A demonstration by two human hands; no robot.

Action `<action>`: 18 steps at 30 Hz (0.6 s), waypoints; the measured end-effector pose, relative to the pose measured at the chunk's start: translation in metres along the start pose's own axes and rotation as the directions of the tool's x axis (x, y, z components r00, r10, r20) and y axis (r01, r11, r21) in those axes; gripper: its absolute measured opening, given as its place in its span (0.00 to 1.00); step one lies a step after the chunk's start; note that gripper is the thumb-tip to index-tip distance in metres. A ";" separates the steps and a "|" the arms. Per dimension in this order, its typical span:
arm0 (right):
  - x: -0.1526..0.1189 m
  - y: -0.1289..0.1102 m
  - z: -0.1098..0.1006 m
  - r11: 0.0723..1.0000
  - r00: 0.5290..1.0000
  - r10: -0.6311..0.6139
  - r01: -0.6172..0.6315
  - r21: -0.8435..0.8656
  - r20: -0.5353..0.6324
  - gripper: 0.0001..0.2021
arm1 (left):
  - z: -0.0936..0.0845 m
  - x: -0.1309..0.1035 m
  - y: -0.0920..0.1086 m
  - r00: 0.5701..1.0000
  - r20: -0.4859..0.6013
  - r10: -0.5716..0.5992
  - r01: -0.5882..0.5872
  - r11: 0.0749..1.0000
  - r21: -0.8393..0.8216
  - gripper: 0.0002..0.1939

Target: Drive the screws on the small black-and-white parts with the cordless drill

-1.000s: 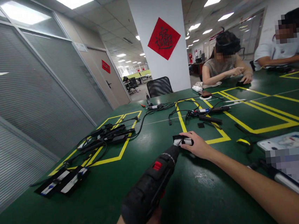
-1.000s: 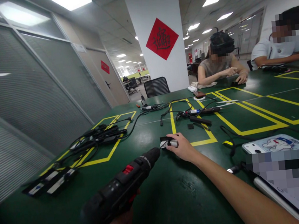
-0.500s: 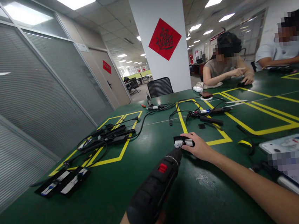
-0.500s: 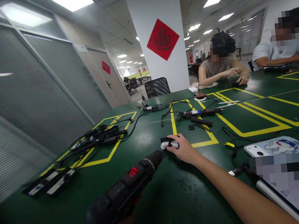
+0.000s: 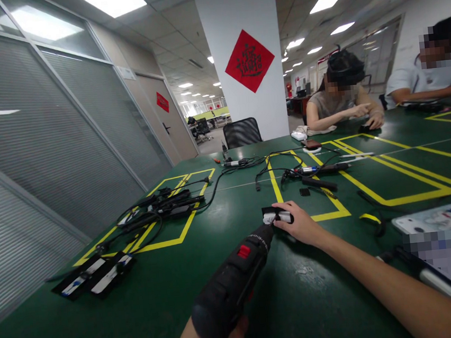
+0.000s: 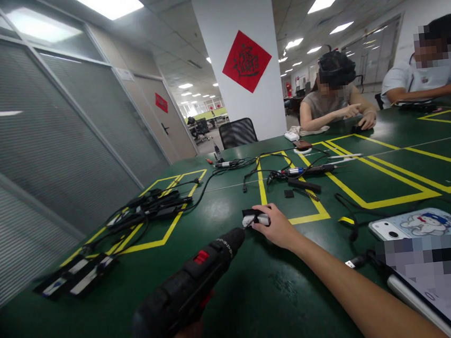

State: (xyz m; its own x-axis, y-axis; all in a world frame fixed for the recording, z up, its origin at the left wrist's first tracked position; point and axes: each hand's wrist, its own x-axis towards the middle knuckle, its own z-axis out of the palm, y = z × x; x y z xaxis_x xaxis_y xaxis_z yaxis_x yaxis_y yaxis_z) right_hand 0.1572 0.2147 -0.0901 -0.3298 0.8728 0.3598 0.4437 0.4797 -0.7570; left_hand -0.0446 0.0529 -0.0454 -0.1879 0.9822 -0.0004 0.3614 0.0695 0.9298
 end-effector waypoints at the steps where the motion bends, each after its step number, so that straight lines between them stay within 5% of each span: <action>1: 0.000 0.001 0.000 1.000 1.000 -0.004 0.004 0.000 -0.004 0.23 | 0.002 -0.001 0.004 0.999 0.009 0.031 -0.031 1.000 0.003 0.22; 8: 0.000 0.002 0.001 1.000 1.000 -0.014 0.014 -0.001 -0.003 0.22 | 0.010 -0.003 0.021 1.000 -0.005 -0.005 0.005 0.996 -0.089 0.18; 18: 0.000 0.000 0.000 1.000 1.000 -0.003 0.003 0.014 0.005 0.22 | 0.002 0.005 -0.002 0.994 0.055 0.097 -0.097 0.995 0.012 0.30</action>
State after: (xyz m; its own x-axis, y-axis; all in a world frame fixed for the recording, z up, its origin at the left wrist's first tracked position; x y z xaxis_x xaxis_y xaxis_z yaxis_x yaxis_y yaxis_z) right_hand 0.1577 0.2152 -0.0901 -0.3353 0.8708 0.3595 0.4312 0.4812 -0.7632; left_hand -0.0450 0.0581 -0.0481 -0.1012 0.9925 0.0690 0.3893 -0.0243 0.9208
